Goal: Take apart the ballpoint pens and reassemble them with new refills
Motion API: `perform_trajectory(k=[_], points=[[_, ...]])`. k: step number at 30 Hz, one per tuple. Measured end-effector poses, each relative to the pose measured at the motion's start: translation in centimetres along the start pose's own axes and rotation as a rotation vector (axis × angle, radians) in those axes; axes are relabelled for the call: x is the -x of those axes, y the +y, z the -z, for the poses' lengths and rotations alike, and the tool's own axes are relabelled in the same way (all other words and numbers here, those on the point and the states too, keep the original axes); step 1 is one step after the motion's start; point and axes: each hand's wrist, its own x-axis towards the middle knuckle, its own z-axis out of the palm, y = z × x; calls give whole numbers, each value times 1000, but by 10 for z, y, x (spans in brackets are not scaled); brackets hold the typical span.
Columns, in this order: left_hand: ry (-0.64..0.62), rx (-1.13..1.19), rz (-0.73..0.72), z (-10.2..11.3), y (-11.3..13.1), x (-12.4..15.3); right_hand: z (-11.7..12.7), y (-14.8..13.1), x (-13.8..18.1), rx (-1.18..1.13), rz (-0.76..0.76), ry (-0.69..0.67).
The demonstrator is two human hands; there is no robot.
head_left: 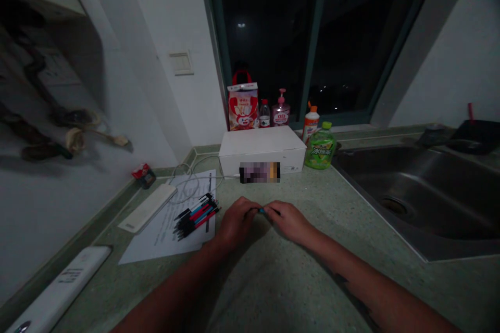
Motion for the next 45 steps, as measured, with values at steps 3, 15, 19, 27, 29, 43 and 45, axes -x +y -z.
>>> perform_trajectory(k=[3, 15, 19, 27, 29, 43, 45], points=[[-1, 1, 6, 0, 2, 0, -2, 1, -1, 11, -17, 21], [13, 18, 4, -1, 4, -1, -1, -6, -1, 2, -83, 60], [15, 20, 29, 0, 8, -1, -4, 0, -1, 6, -35, 50], [21, 18, 42, 1, 14, 2, -5, 4, -1, -57, 26, 73], [29, 25, 42, 2, 14, 3, -6, 4, 0, -76, 22, 76], [5, 26, -19, 2, 3, 0, -3, -4, 0, -37, -42, 21], [13, 38, -31, 2, 2, 0, -3, -3, 0, -72, -51, 46]])
